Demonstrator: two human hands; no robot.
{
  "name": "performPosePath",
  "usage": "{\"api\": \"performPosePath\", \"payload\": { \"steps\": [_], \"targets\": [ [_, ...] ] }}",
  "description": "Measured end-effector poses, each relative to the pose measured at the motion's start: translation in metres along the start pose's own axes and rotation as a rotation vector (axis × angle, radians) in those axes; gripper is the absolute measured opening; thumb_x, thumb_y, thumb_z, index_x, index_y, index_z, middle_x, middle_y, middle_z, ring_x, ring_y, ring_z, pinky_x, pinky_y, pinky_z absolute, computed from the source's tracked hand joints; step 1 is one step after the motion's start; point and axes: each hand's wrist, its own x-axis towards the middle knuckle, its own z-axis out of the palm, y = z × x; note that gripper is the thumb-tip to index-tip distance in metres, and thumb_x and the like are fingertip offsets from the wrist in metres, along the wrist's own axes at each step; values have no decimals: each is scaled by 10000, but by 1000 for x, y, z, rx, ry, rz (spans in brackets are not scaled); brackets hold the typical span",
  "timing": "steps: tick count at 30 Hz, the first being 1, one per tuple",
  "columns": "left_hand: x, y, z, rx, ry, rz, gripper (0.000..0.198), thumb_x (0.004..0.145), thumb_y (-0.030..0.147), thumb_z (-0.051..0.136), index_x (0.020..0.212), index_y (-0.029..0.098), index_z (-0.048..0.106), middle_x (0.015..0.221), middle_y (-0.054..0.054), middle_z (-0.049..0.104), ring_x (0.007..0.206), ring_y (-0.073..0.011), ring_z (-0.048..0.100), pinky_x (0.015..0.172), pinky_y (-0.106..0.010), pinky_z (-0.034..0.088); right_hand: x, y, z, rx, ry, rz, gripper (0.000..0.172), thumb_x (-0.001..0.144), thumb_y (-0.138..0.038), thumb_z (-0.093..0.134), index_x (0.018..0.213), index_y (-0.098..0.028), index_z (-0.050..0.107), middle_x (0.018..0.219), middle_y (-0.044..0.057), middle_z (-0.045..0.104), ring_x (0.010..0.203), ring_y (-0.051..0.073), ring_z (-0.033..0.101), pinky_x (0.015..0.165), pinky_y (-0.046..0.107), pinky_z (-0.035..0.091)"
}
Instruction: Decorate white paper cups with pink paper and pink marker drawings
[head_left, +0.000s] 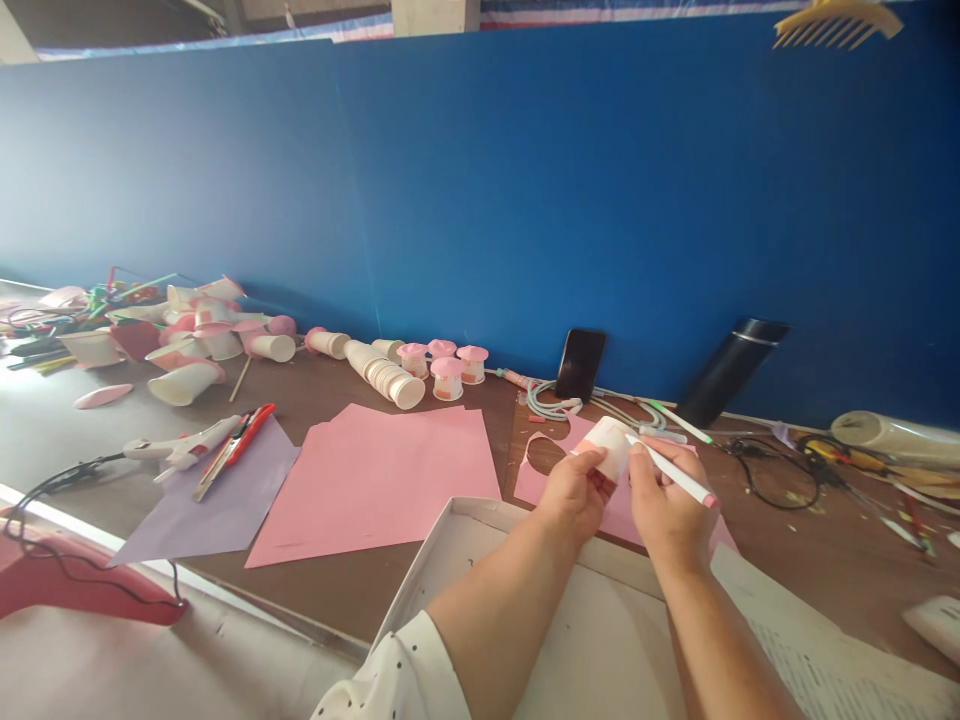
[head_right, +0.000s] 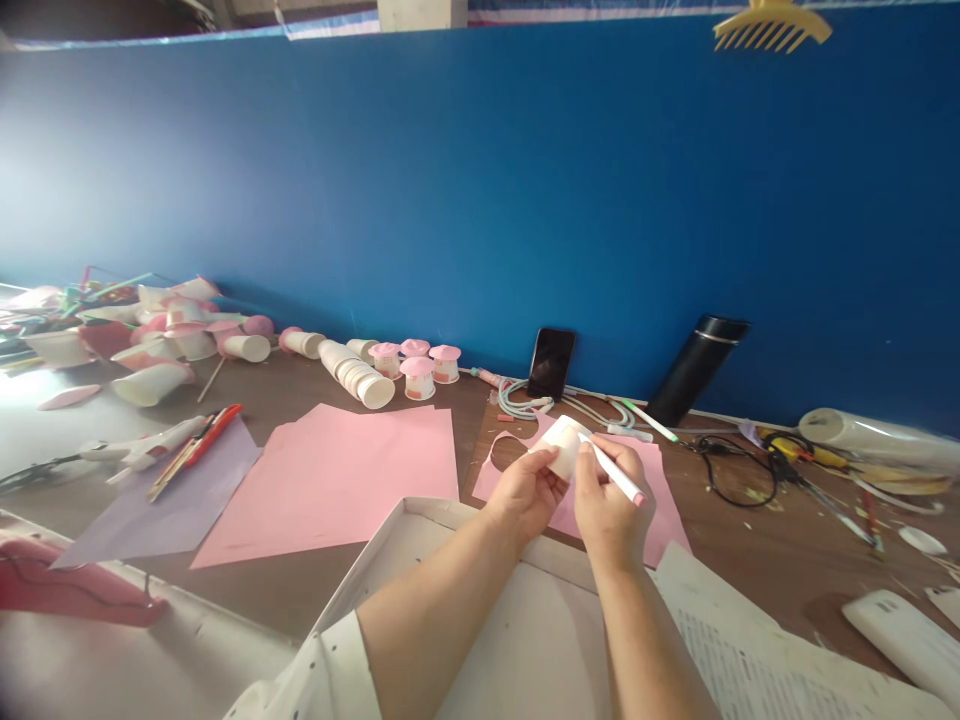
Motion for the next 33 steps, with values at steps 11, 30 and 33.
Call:
{"api": "performPosePath", "payload": {
  "steps": [11, 30, 33],
  "targets": [
    [-1, 1, 1, 6, -5, -1, 192, 685, 67, 641, 874, 93, 662, 854, -87, 689, 696, -115, 631, 643, -188, 497, 0, 0, -1, -18, -10, 10, 228, 776, -348, 568, 870, -167, 668, 901, 101, 698, 806, 210, 632, 783, 336, 479],
    [-2, 1, 2, 14, 2, 8, 161, 686, 69, 640, 844, 93, 662, 826, -75, 680, 663, -100, 616, 594, -171, 469, 0, -4, -1, 0, -15, -6, 178, 770, -320, 565, 815, -169, 647, 808, 80, 673, 760, 194, 619, 781, 328, 480],
    [-1, 1, 1, 18, 1, 6, 178, 686, 67, 640, 860, 95, 662, 845, -84, 685, 679, -108, 621, 608, -182, 473, 0, -3, -1, 3, -23, -6, 175, 774, -321, 567, 815, -171, 645, 796, 76, 668, 751, 191, 615, 771, 325, 479]
  ]
}}
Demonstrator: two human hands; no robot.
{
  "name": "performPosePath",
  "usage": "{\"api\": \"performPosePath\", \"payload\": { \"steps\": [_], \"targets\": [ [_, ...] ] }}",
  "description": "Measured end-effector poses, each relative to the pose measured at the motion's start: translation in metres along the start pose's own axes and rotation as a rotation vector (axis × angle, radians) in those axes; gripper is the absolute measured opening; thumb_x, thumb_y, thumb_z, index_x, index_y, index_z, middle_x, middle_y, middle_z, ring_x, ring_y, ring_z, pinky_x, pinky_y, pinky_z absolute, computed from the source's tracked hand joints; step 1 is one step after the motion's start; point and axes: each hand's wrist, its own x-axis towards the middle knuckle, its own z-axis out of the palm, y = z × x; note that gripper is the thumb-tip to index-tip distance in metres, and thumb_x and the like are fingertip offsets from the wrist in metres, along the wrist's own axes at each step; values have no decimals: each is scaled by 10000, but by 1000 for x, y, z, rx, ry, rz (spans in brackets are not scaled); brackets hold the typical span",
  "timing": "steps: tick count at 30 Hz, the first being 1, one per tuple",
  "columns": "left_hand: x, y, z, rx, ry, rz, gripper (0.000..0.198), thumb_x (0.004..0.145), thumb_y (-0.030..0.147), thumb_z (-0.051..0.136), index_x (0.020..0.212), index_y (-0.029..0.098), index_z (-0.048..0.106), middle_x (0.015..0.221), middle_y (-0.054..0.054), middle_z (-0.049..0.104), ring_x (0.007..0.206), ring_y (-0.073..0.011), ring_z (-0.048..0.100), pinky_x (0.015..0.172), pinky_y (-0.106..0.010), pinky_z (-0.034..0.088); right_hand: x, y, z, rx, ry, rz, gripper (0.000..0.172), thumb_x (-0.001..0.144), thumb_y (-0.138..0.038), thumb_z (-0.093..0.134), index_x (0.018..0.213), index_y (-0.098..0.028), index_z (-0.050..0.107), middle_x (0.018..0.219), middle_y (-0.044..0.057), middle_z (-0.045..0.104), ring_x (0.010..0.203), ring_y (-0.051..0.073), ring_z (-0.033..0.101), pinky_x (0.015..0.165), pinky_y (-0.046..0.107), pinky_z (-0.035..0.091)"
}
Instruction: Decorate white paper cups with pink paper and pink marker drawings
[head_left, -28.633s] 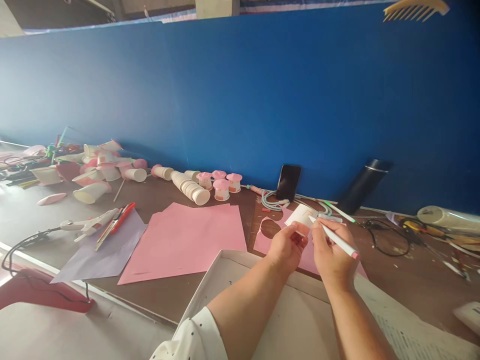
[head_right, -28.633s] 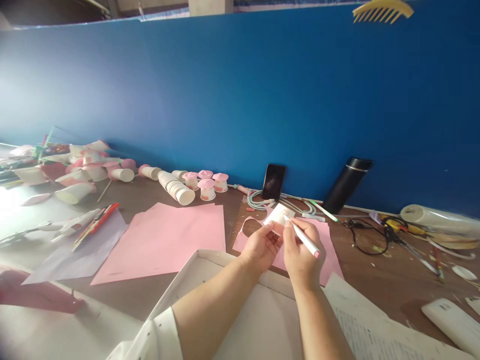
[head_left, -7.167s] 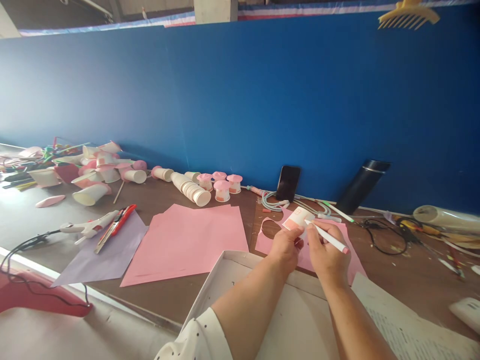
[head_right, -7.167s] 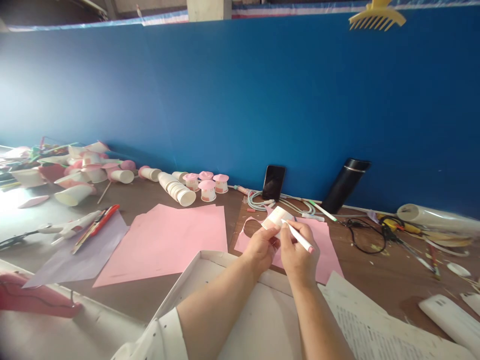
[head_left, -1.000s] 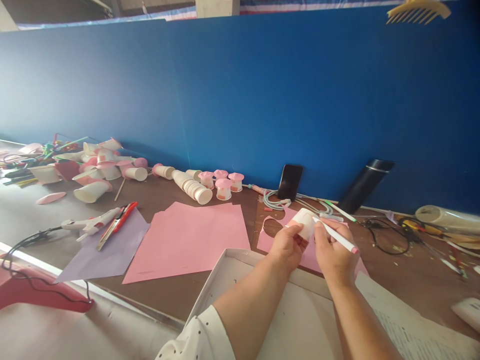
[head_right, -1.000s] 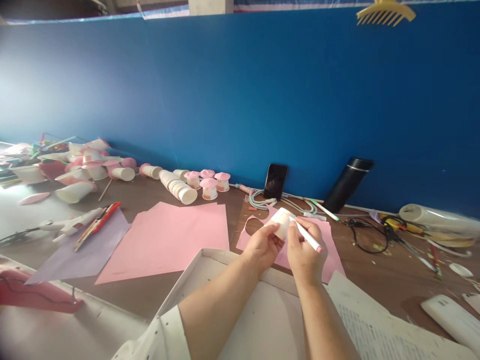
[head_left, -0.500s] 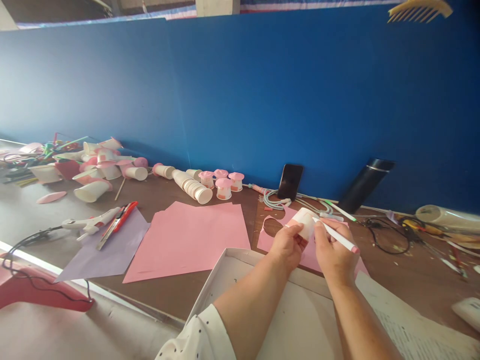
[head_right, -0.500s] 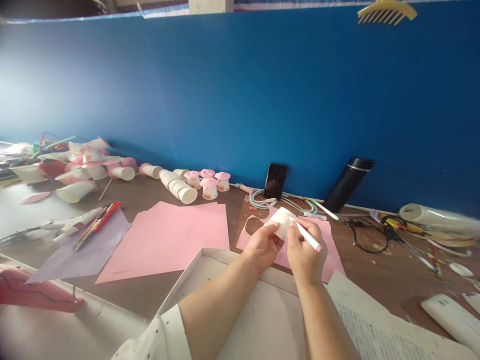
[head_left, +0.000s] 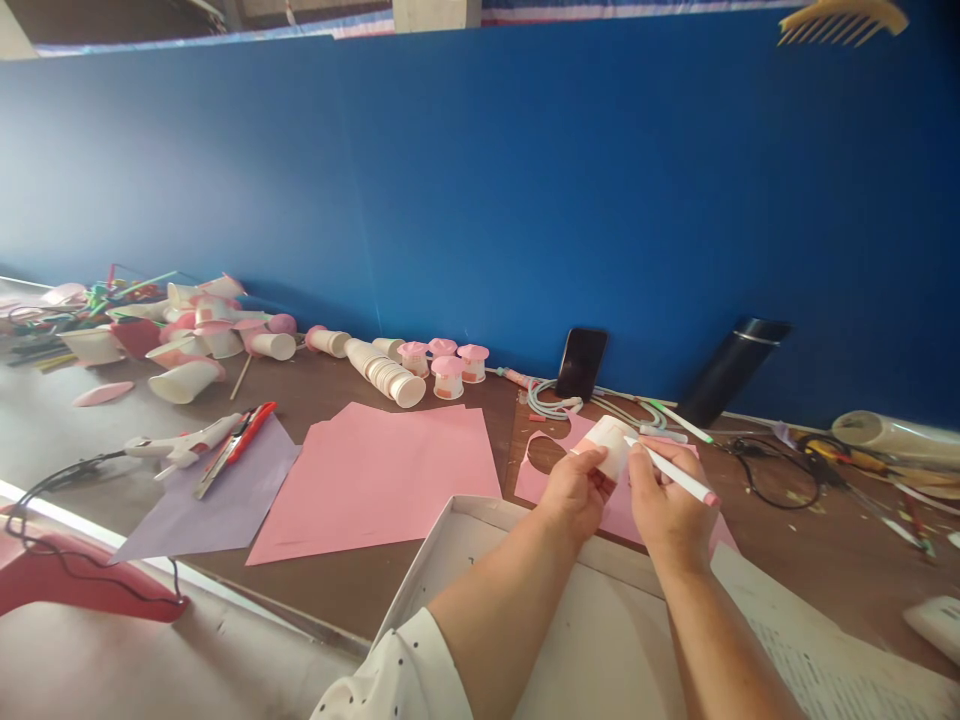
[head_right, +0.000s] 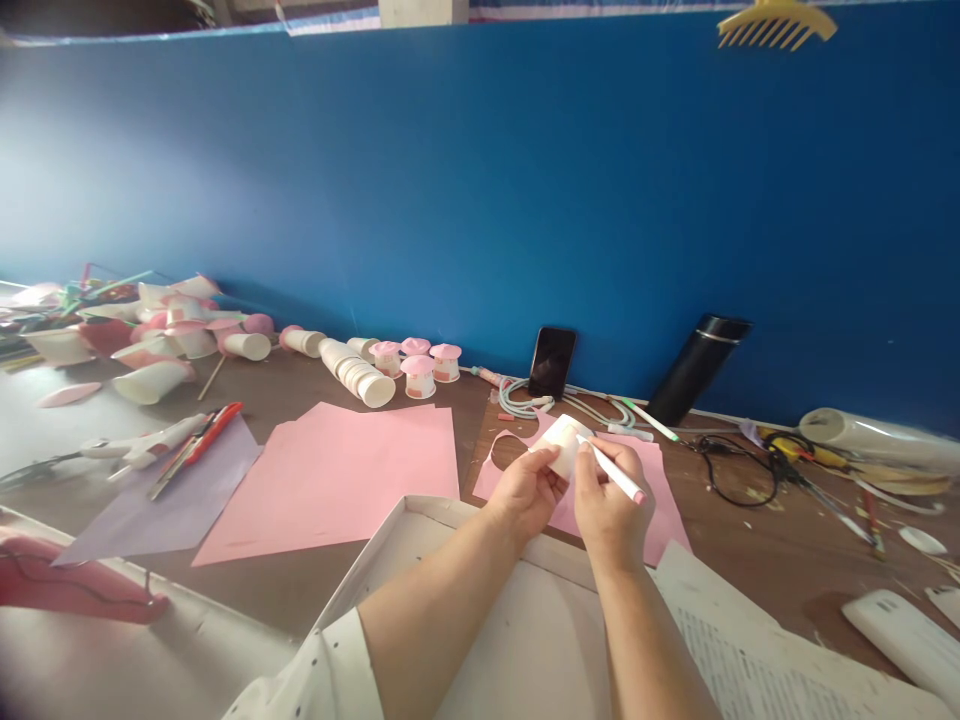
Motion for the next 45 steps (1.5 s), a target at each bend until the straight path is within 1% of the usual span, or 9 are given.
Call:
{"api": "performPosePath", "payload": {
  "steps": [5, 10, 15, 20, 27, 33, 45],
  "targets": [
    [1, -1, -1, 0, -1, 1, 178, 682, 66, 644, 857, 97, 661, 857, -88, 686, 692, -112, 625, 618, -186, 473, 0, 2, 0, 13, -3, -8, 177, 782, -321, 564, 827, -172, 648, 798, 77, 666, 764, 194, 614, 770, 326, 479],
    [2, -1, -2, 2, 2, 0, 165, 687, 74, 646, 851, 97, 655, 833, -74, 677, 675, -102, 617, 612, -182, 469, 0, 1, 0, 6, -14, 20, 165, 769, -319, 581, 812, -175, 649, 810, 75, 669, 784, 194, 617, 780, 321, 472],
    [2, 0, -2, 0, -2, 2, 172, 688, 70, 639, 858, 94, 654, 827, -74, 677, 674, -102, 612, 621, -189, 468, -1, 0, 0, -7, -23, 53, 167, 761, -318, 582, 810, -178, 657, 790, 63, 662, 749, 185, 607, 759, 314, 466],
    [0, 0, 0, -2, 6, -4, 145, 689, 67, 639, 830, 97, 652, 815, -74, 672, 663, -96, 607, 599, -180, 454, -1, 2, 1, -9, -12, 38, 177, 759, -325, 579, 809, -175, 658, 771, 61, 654, 708, 178, 592, 722, 305, 460],
    [0, 0, -1, 0, 11, -10, 145, 699, 63, 639, 837, 105, 647, 834, -75, 671, 668, -97, 605, 608, -185, 452, -2, 1, 0, -18, -19, 35, 198, 763, -352, 578, 805, -176, 658, 782, 66, 658, 680, 173, 586, 666, 290, 457],
    [0, 1, -1, -10, 5, -5, 156, 693, 62, 647, 845, 96, 647, 827, -76, 667, 658, -91, 600, 595, -179, 444, -2, 1, 1, -23, -24, 37, 173, 763, -338, 590, 809, -184, 653, 774, 53, 649, 683, 168, 592, 685, 284, 458],
    [0, 0, -1, -17, 12, -4, 142, 679, 72, 655, 817, 102, 651, 790, -67, 669, 625, -90, 594, 560, -177, 440, -2, 0, 1, -25, -27, 36, 180, 749, -337, 585, 794, -179, 657, 752, 61, 652, 664, 171, 580, 652, 286, 450]
  ]
}}
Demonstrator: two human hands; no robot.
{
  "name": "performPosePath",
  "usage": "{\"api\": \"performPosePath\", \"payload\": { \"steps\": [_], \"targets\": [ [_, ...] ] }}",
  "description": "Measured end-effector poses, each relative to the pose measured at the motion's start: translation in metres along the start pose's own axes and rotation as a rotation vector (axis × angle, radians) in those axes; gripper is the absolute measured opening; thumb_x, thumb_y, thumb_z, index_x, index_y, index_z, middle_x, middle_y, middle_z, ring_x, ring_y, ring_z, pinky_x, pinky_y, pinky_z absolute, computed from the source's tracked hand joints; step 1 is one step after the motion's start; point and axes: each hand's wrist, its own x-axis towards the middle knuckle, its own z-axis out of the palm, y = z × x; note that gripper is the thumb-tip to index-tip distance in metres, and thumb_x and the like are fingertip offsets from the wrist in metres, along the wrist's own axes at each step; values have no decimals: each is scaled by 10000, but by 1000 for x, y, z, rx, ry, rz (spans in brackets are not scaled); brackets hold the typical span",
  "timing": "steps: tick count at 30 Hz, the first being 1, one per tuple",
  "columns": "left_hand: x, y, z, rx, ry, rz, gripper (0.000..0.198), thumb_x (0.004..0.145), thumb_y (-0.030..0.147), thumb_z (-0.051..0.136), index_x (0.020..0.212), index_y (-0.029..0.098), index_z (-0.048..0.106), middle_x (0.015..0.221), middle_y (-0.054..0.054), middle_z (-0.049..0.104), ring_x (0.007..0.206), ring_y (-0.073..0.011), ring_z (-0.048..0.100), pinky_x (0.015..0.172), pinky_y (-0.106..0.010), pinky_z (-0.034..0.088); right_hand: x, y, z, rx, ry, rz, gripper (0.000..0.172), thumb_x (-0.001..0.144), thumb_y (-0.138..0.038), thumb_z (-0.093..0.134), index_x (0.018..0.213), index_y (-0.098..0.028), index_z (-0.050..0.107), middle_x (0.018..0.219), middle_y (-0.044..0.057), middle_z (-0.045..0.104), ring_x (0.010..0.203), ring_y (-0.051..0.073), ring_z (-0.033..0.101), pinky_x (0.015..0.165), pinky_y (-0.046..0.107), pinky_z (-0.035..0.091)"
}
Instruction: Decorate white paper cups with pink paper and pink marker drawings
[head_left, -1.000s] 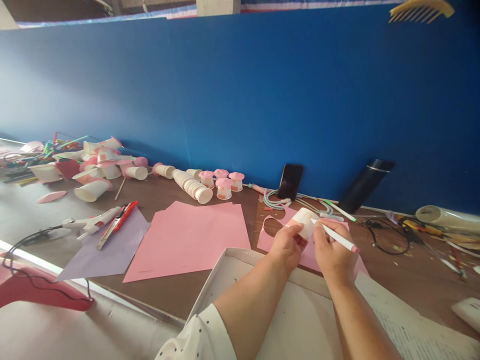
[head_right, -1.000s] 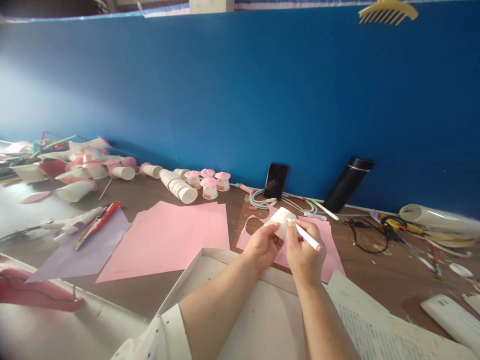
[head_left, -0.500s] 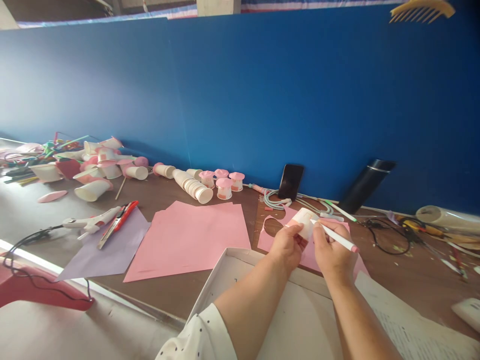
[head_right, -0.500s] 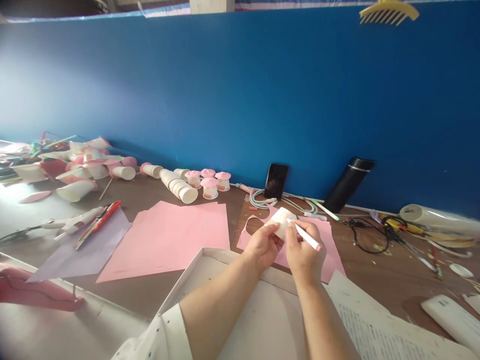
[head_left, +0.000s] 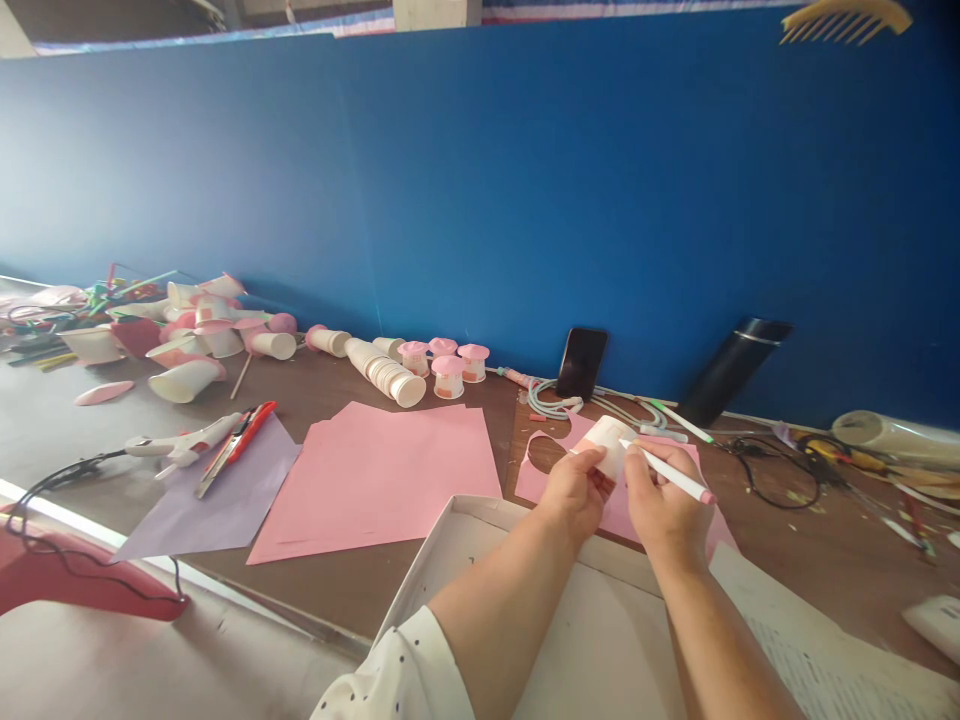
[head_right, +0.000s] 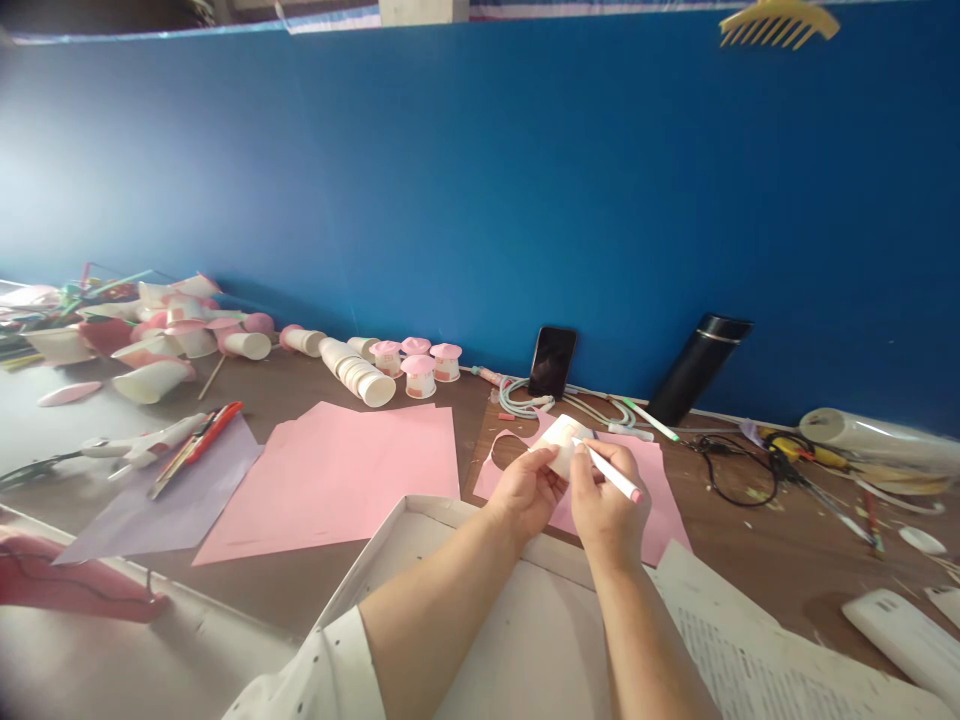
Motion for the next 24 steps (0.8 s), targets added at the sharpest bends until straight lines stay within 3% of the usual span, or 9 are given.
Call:
{"api": "performPosePath", "payload": {
  "steps": [24],
  "targets": [
    [2, 0, -3, 23, -45, 7, 178, 689, 91, 642, 866, 97, 660, 879, -86, 682, 708, -108, 611, 651, -193, 468, -1, 3, 1, 6, -11, 45, 204, 747, -349, 594, 823, -172, 660, 800, 75, 674, 640, 170, 593, 602, 282, 448]
  ]
}}
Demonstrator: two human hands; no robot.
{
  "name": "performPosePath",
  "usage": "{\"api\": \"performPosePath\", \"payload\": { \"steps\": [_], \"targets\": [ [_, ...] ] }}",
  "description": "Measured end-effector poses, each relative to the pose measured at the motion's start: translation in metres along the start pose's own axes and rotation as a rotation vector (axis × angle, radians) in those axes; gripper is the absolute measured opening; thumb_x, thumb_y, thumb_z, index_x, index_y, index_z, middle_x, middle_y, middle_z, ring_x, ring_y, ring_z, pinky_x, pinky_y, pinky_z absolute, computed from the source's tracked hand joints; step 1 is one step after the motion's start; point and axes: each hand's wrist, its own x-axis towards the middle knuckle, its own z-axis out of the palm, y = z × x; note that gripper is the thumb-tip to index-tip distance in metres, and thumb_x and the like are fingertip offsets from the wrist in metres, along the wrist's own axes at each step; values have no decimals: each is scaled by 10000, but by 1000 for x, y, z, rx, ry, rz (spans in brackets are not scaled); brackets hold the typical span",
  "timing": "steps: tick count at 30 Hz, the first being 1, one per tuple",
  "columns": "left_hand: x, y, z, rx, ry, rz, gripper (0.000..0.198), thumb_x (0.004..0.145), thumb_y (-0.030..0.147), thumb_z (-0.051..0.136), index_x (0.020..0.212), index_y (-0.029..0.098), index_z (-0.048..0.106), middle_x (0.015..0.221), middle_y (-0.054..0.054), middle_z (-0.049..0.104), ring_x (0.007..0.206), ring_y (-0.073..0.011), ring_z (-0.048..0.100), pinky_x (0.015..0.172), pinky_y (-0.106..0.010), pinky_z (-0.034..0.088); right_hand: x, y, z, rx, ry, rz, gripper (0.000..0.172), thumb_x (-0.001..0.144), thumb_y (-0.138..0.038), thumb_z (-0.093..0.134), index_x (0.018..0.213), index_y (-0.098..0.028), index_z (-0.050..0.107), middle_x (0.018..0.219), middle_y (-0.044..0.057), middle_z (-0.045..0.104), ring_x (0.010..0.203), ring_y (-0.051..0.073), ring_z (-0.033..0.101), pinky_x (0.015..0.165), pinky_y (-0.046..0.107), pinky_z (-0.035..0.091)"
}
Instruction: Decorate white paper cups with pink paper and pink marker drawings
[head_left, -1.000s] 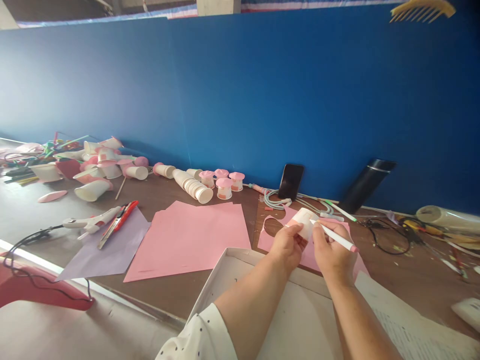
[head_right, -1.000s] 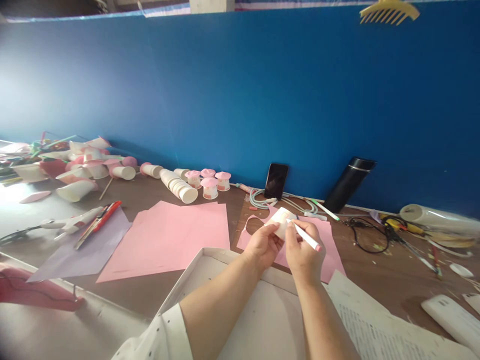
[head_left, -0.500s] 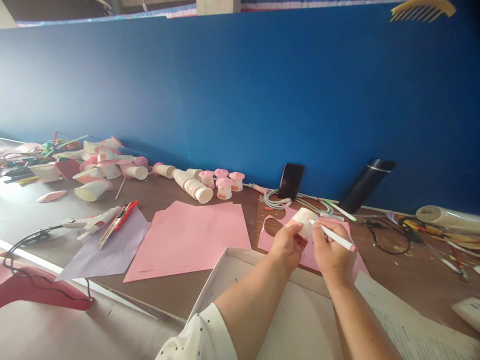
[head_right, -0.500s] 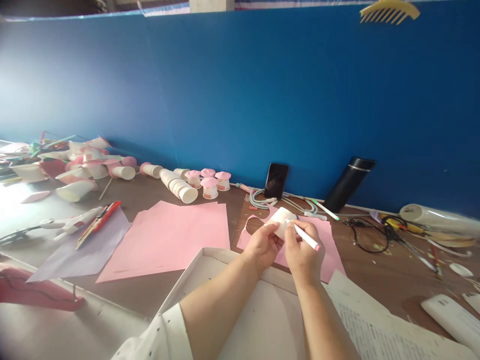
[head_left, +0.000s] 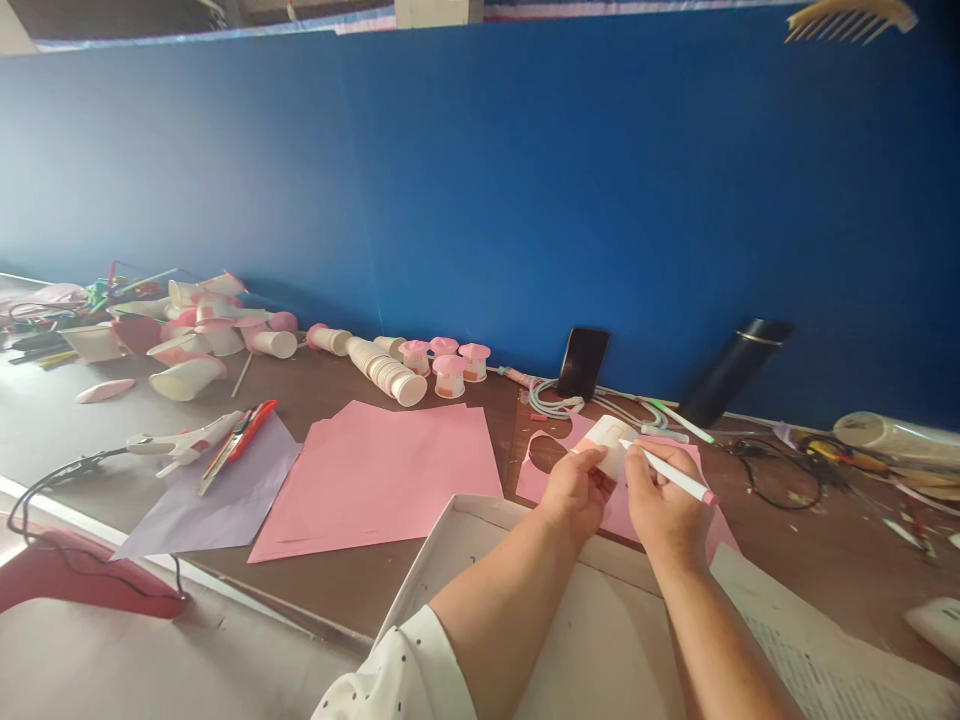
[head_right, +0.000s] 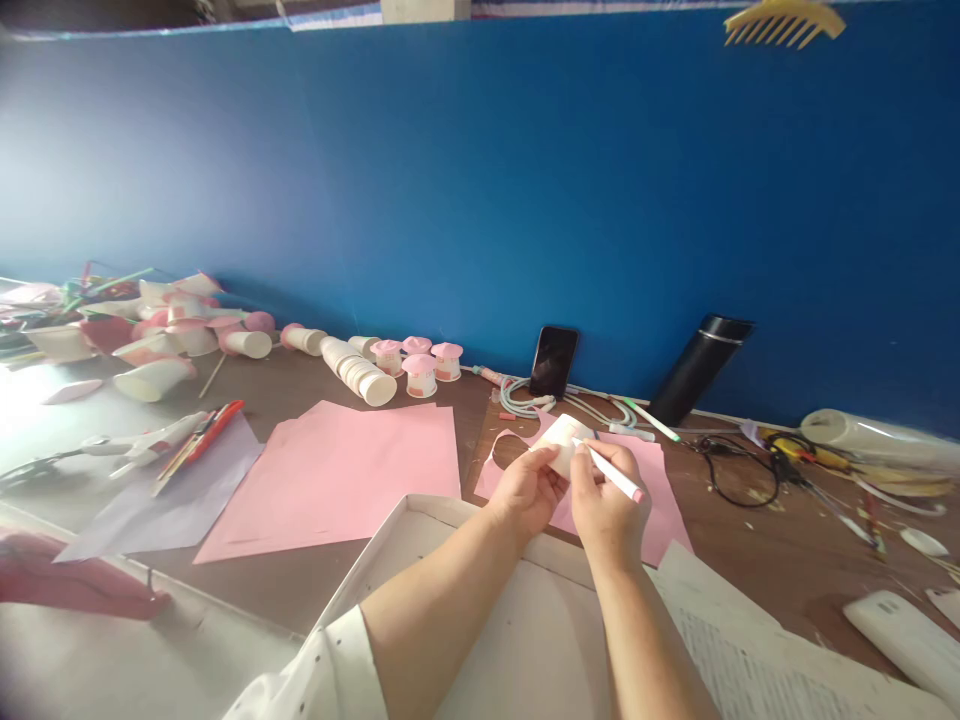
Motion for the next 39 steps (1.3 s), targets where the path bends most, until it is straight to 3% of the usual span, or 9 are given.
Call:
{"api": "performPosePath", "payload": {
  "steps": [5, 14, 39],
  "targets": [
    [-4, 1, 4, -19, 2, 2, 181, 679, 91, 646, 857, 106, 674, 853, -71, 690, 703, -107, 610, 638, -188, 458, 0, 1, 1, 123, 22, -38, 276, 810, -394, 557, 918, -153, 639, 905, 104, 663, 686, 169, 604, 655, 313, 481],
    [-6, 2, 5, 1, -39, 21, 159, 677, 92, 641, 826, 118, 689, 895, -71, 699, 765, -127, 619, 691, -202, 453, -1, 3, 1, 119, 23, -83, 299, 817, -402, 581, 956, -149, 659, 922, 103, 668, 689, 162, 608, 659, 306, 489],
    [-3, -2, 1, 83, -110, 75, 302, 572, 148, 733, 870, 119, 692, 918, -83, 677, 806, -149, 600, 766, -246, 443, -3, -1, 0, 0, -12, -65, 233, 790, -383, 600, 890, -189, 682, 897, 63, 707, 681, 161, 617, 615, 267, 468]
  ]
}}
